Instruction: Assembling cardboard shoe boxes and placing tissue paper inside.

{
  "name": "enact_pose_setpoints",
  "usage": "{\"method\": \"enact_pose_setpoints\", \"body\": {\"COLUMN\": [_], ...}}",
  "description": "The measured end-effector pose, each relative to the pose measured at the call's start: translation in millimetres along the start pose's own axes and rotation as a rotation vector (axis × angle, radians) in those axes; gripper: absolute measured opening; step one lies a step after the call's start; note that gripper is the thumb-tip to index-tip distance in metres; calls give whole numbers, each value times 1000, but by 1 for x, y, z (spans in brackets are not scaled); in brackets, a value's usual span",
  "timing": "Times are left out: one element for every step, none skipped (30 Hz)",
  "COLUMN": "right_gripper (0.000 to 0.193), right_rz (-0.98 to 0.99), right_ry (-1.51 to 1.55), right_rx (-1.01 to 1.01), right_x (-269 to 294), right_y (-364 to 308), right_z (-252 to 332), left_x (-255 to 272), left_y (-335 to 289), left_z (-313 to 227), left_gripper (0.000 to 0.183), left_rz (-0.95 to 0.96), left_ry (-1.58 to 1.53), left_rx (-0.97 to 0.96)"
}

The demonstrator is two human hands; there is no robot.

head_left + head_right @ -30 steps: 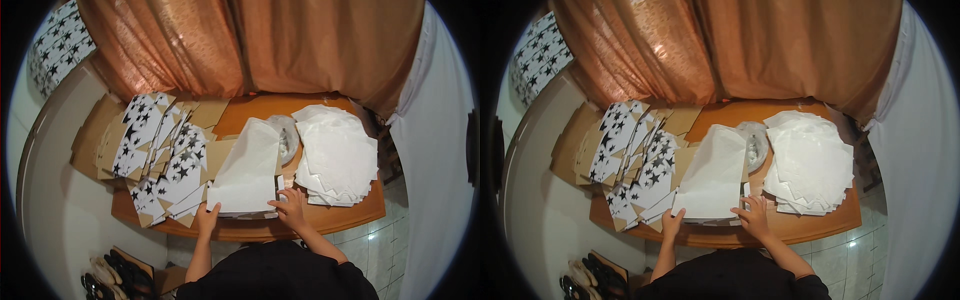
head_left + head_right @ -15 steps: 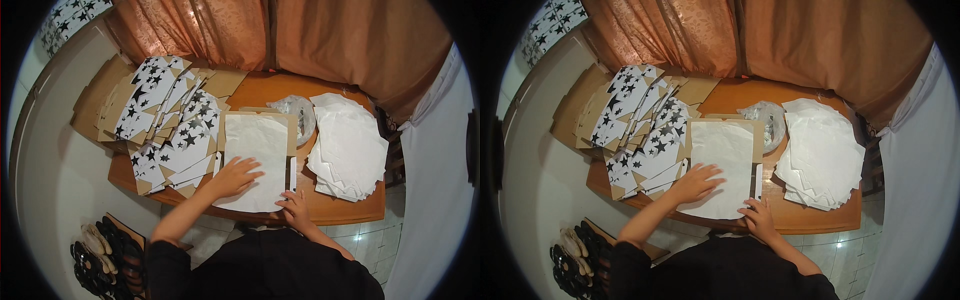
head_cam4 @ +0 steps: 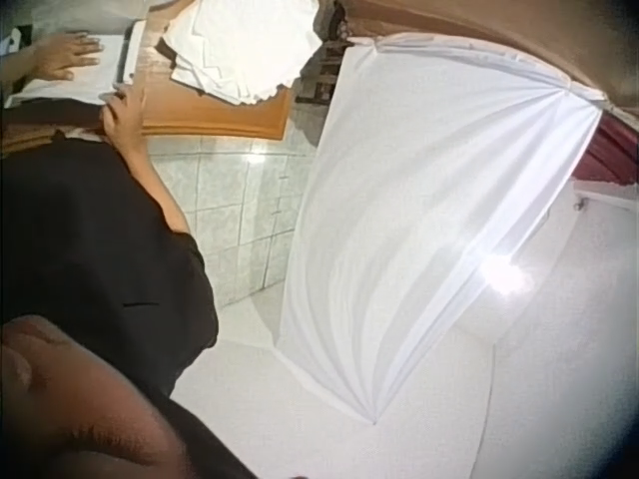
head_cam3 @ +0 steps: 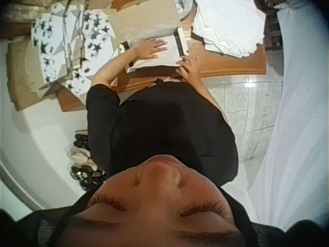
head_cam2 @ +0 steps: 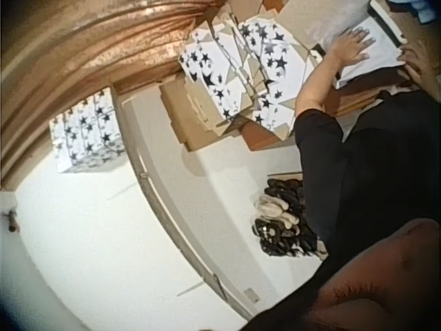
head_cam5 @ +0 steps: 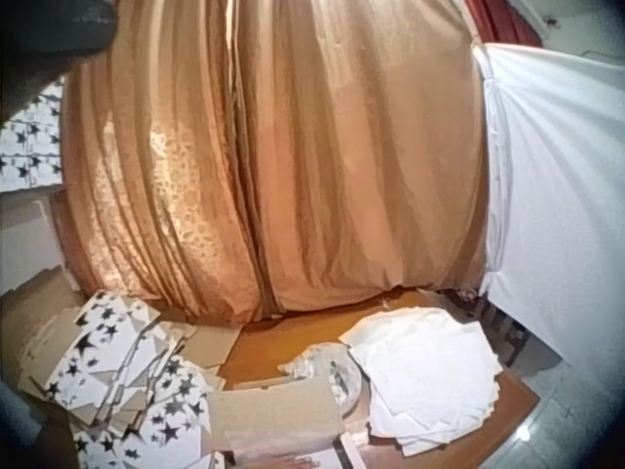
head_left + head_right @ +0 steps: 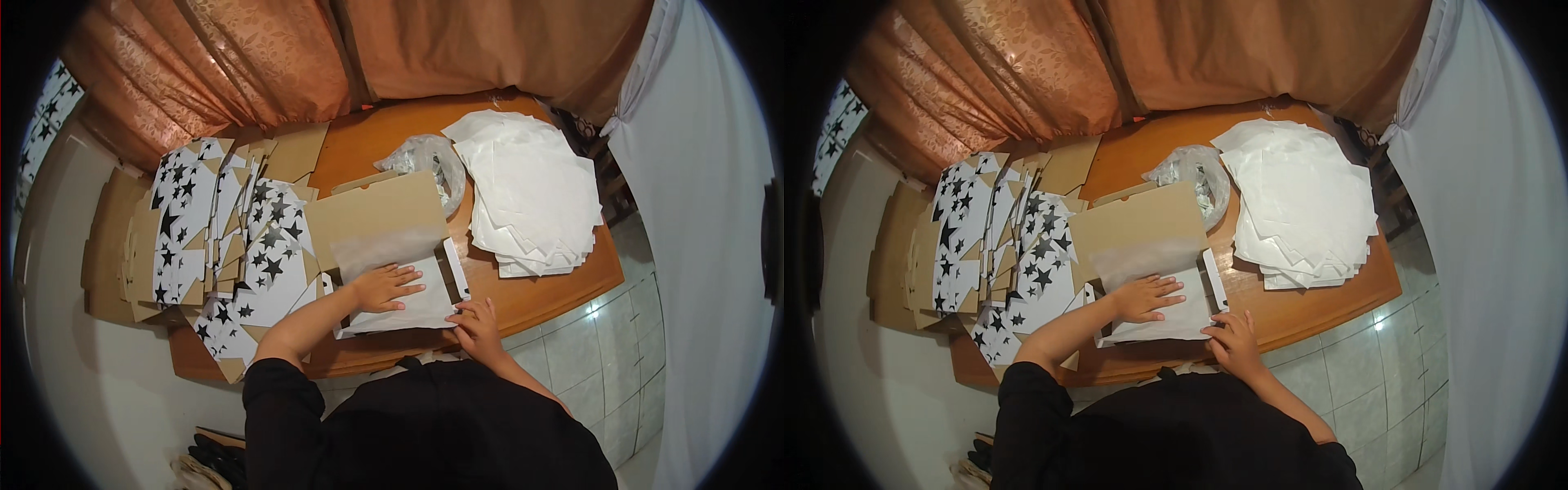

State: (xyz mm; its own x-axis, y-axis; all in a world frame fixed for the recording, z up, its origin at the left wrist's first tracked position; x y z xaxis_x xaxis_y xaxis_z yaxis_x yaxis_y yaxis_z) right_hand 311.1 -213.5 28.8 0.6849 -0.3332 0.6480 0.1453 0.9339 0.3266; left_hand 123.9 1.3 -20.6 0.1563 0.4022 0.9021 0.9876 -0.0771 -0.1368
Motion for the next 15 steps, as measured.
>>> {"method": "enact_pose_setpoints", "body": {"right_gripper": [20,18,17,17,15,14,14,14,13,13,13,13,13,14,16], "right_rz": [-4,2,9,11,14,19,26,32,40,45,40,35,36,28,16], "right_ry": [-3,-13,-23,-26,-26,-25,-27,-34,-42,-43,-19,7,7,25,41], "right_rx": [-10,-29,-46,-52,-64,-74,-78,-72,-65,-63,-56,-46,-39,-35,-32], "right_x": [-3,-5,-7,-9,-11,-12,-13,-13,-12,-11,-10,-8,-3,3,8], "right_y": [1,2,4,6,9,13,16,20,23,25,28,31,33,36,40], "right_z": [0,0,1,2,3,5,7,10,13,15,16,19,20,18,14], "left_x": [-7,-13,-20,-25,-30,-35,-40,-42,-42,-36,-31,-25,-12,11,40], "left_y": [3,4,5,7,10,13,14,13,13,14,13,9,7,8,8], "left_z": [4,8,11,12,14,15,15,17,20,21,21,20,14,3,-12], "left_gripper": [57,57,56,56,56,55,55,55,53,51,51,47,45,45,45], "left_rz": [1,4,-7,-18,-19,18,58,54,15,-24,-30,-6,20,19,168], "left_ry": [-51,-54,-104,-156,-162,-77,4,-3,-32,-59,-60,-109,-154,-148,-351], "left_rx": [-9,-15,-24,-32,-35,-30,-25,-22,-48,-78,-73,-24,22,19,283]}}
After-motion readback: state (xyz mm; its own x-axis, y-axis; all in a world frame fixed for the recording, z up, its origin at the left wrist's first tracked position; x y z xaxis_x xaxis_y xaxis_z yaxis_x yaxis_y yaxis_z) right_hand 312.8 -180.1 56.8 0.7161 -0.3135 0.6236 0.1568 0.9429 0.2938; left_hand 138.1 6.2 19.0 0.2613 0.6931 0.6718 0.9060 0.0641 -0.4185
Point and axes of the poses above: each hand's wrist, its own y-axis towards the middle knuckle, its own x-axis out of the back of the hand, z = x × y, the point moved 1 cm from there along y, towards the middle knuckle, and after that the axes turned 2 degrees about -y, right-handed, at the moved point
